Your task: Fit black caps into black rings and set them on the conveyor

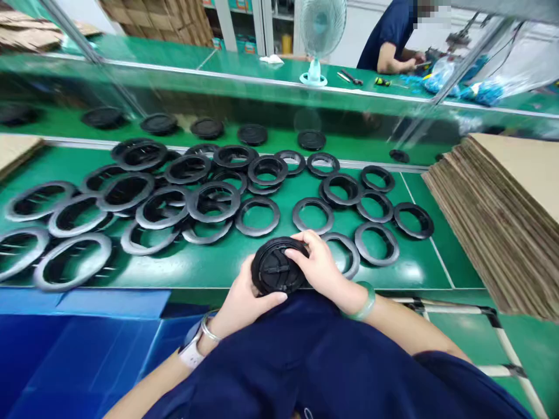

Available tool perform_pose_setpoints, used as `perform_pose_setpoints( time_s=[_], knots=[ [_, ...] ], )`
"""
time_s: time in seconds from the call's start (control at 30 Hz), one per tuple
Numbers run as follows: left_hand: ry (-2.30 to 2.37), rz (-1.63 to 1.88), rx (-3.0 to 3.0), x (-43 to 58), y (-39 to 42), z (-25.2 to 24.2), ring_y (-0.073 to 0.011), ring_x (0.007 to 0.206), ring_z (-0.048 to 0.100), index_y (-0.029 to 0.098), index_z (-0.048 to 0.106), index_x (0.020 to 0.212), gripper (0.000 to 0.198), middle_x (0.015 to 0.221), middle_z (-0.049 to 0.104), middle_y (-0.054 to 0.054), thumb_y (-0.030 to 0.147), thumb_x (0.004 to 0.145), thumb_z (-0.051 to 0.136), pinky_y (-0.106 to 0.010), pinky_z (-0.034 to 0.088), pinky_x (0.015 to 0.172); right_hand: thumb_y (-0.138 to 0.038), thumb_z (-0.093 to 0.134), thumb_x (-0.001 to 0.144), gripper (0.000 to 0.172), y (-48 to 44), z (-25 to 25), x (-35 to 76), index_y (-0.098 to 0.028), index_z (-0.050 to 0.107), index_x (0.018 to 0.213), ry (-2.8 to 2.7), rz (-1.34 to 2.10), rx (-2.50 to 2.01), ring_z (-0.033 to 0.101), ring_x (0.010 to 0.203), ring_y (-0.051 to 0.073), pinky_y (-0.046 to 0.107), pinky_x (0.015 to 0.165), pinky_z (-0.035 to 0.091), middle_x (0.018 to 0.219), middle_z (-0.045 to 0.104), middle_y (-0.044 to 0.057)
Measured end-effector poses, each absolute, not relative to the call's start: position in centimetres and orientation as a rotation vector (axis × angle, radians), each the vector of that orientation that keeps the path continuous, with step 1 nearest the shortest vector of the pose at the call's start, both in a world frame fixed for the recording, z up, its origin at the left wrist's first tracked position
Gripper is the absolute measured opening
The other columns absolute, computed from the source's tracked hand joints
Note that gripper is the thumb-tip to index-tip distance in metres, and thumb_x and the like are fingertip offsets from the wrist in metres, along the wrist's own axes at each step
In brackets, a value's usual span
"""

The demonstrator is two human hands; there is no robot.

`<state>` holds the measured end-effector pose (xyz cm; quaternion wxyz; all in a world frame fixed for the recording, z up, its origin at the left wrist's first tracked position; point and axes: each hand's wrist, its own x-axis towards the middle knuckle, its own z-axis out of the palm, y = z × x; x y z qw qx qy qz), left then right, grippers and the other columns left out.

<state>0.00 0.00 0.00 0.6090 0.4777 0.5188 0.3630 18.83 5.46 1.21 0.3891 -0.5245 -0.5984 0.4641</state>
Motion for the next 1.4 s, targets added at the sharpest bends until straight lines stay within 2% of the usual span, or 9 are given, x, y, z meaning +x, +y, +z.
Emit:
perform_pose_setpoints(
  time_s=[0.2, 0.3, 0.37, 0.53, 0.77, 0.97, 1.13, 1.27, 1.4],
  knots=[
    [1.362, 0.860, 1.291, -0.1, -0.1, 0.1, -0.0206, 0.115, 0.058, 0.017, 0.046, 0.128, 0.052, 0.124, 0.059, -0.009, 0.049, 0.091, 0.063, -0.037, 0.048, 0.103, -0.031, 0.069, 0.081, 0.017, 5.7, 1.0, 18.9, -0.020, 0.060, 0.091, -1.501, 1.261, -1.348, 0.059, 0.094, 0.020, 0.038, 0.088, 0.048, 0.096, 0.063, 0.002],
    [1.428, 0.865, 1.357, -0.1, 0.0, 0.3, -0.0191, 0.109, 0.057, 0.017, 0.052, 0.122, 0.042, 0.115, 0.061, -0.006, 0.049, 0.096, 0.056, -0.034, 0.047, 0.100, -0.037, 0.074, 0.079, 0.033, 5.5, 1.8, 19.5, -0.021, 0.060, 0.104, -1.537, 1.526, -1.224, 0.062, 0.097, 0.020, 0.037, 0.089, 0.050, 0.103, 0.067, 0.002],
    [1.435, 0.858, 1.349, -0.1, 0.1, 0.3, -0.0188, 0.108, 0.056, 0.018, 0.053, 0.121, 0.040, 0.114, 0.061, -0.005, 0.049, 0.097, 0.055, -0.033, 0.047, 0.098, -0.034, 0.079, 0.074, 0.041, 5.2, 2.2, 19.6, -0.022, 0.059, 0.107, -1.581, 1.551, -1.234, 0.063, 0.098, 0.020, 0.038, 0.088, 0.050, 0.105, 0.068, 0.001],
    [1.482, 0.840, 1.365, 0.2, 0.2, 0.5, -0.0181, 0.105, 0.056, 0.018, 0.054, 0.118, 0.037, 0.110, 0.061, -0.003, 0.048, 0.097, 0.056, -0.031, 0.046, 0.094, -0.026, 0.079, 0.073, 0.037, 5.0, 1.9, 19.3, -0.022, 0.057, 0.102, -1.563, 1.434, -1.347, 0.065, 0.095, 0.020, 0.038, 0.088, 0.050, 0.099, 0.068, 0.000],
    [1.371, 0.896, 1.205, 0.2, 0.4, 0.6, -0.0192, 0.115, 0.054, 0.020, 0.056, 0.126, 0.042, 0.122, 0.061, -0.004, 0.050, 0.096, 0.057, -0.033, 0.043, 0.105, -0.047, 0.072, 0.084, 0.036, 6.0, 2.2, 20.5, -0.017, 0.064, 0.103, -1.134, 1.959, -0.995, 0.064, 0.093, 0.017, 0.033, 0.088, 0.050, 0.099, 0.070, 0.003],
    [1.378, 0.888, 1.153, 0.4, 0.3, 0.0, -0.0223, 0.119, 0.056, 0.019, 0.057, 0.128, 0.046, 0.130, 0.061, -0.007, 0.051, 0.095, 0.059, -0.038, 0.042, 0.109, -0.048, 0.074, 0.082, 0.035, 5.7, 2.1, 20.7, -0.018, 0.067, 0.098, -1.009, 2.014, -0.994, 0.062, 0.086, 0.015, 0.028, 0.080, 0.049, 0.093, 0.071, 0.001],
    [1.321, 0.889, 1.093, 0.9, 0.3, 0.0, -0.0255, 0.122, 0.060, 0.020, 0.054, 0.130, 0.048, 0.135, 0.061, -0.009, 0.052, 0.095, 0.060, -0.040, 0.051, 0.103, -0.048, 0.076, 0.081, 0.036, 5.8, 2.3, 21.2, -0.017, 0.068, 0.096, -1.042, 1.985, -0.999, 0.063, 0.086, 0.016, 0.029, 0.081, 0.051, 0.092, 0.072, 0.002],
    [1.101, 0.773, 1.072, 1.7, 0.9, 0.8, -0.0248, 0.095, 0.073, 0.020, 0.043, 0.124, 0.046, 0.114, 0.071, -0.011, 0.059, 0.100, 0.044, -0.040, 0.061, 0.079, -0.042, 0.081, 0.077, 0.029, 6.9, 4.4, 25.7, -0.019, 0.072, 0.093, -0.956, 1.728, -1.027, 0.067, 0.087, 0.016, 0.029, 0.083, 0.055, 0.091, 0.074, 0.001],
    [1.088, 0.643, 1.761, 3.4, 2.6, 1.2, -0.0200, 0.105, 0.071, 0.025, 0.054, 0.125, 0.034, 0.119, 0.072, -0.006, 0.043, 0.097, 0.060, -0.037, 0.058, 0.093, -0.037, 0.079, 0.079, 0.021, 7.8, 6.2, 33.5, -0.023, 0.075, 0.095, -0.713, 1.233, -1.017, 0.069, 0.101, 0.019, 0.033, 0.092, 0.058, 0.103, 0.077, 0.001]
  ],
)
